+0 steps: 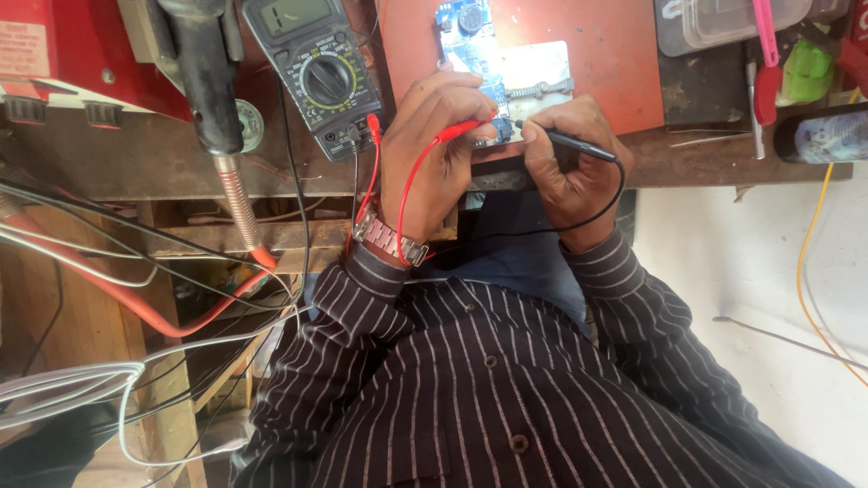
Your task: The person uses a multimeter to test points on a small blue circuit board, then applies a liquid from a bottle and scrubs the board with a toothbrush. The person continues to test and clean the board throughout the clip.
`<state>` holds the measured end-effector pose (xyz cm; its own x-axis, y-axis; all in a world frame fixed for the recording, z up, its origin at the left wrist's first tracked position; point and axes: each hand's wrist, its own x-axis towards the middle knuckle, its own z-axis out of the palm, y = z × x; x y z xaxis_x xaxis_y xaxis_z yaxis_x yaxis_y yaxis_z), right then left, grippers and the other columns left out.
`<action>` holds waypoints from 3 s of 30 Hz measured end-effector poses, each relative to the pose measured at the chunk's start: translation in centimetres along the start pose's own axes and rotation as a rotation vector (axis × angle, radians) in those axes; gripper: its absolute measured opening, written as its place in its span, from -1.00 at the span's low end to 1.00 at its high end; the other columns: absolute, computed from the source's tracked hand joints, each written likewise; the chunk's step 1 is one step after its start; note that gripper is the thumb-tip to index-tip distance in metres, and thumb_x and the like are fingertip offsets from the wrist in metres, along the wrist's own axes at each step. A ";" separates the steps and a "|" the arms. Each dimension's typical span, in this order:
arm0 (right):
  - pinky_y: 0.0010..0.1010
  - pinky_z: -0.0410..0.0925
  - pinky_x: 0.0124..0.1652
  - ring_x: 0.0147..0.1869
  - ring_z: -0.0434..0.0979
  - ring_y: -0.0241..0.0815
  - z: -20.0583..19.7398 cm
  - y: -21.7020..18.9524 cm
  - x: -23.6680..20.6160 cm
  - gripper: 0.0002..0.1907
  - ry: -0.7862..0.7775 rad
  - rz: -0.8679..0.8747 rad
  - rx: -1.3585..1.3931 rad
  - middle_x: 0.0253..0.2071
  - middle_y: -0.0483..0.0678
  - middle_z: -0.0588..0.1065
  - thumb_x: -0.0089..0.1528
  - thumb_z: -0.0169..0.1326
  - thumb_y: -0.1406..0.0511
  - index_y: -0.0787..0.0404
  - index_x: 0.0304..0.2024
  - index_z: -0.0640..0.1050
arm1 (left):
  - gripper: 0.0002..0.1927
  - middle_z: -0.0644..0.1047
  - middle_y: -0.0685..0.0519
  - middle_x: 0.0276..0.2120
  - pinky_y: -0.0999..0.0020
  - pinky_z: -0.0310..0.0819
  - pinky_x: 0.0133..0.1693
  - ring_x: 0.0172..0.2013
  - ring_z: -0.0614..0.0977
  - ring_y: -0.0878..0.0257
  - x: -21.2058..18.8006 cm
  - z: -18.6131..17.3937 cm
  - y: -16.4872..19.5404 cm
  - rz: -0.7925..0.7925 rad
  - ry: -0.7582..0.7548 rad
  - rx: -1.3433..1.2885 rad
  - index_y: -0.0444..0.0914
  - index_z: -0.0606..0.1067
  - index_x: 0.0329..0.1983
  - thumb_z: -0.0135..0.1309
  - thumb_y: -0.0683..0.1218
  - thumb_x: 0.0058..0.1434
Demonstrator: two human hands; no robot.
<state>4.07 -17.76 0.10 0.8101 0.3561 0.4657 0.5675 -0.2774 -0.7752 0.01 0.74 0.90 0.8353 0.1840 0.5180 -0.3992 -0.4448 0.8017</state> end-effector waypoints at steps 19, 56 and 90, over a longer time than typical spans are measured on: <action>-0.53 0.30 -0.22 -0.24 0.42 -0.31 -0.1 -0.2 0.0 -0.94 -0.007 0.041 0.002 -0.20 -0.05 0.46 0.46 0.16 0.44 0.29 -0.08 0.51 | -0.75 0.58 0.07 -0.13 0.24 0.55 0.13 0.15 0.60 0.09 -0.1 0.1 0.0 0.001 0.005 0.006 -0.25 0.46 -0.12 0.19 -0.36 0.22; -0.50 0.35 -0.16 -0.20 0.47 -0.28 0.1 -0.4 0.4 -0.92 -0.016 0.018 0.003 -0.17 -0.02 0.50 0.46 0.17 0.46 0.30 -0.05 0.51 | -0.78 0.58 0.06 -0.14 0.23 0.55 0.10 0.13 0.61 0.07 0.0 0.0 -0.1 0.000 0.001 0.012 -0.25 0.46 -0.13 0.20 -0.34 0.25; -0.58 0.34 -0.19 -0.20 0.47 -0.38 0.0 0.0 0.1 -0.93 -0.016 0.110 0.090 -0.16 -0.07 0.48 0.47 0.15 0.45 0.32 -0.04 0.51 | -0.77 0.57 0.04 -0.12 0.24 0.55 0.10 0.12 0.61 0.08 -0.1 0.1 0.0 -0.002 0.012 0.013 -0.25 0.47 -0.12 0.22 -0.34 0.25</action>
<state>4.10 -17.70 0.16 0.8638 0.3422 0.3699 0.4598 -0.2348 -0.8564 -0.05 0.65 0.85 0.8314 0.1954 0.5201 -0.3928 -0.4555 0.7989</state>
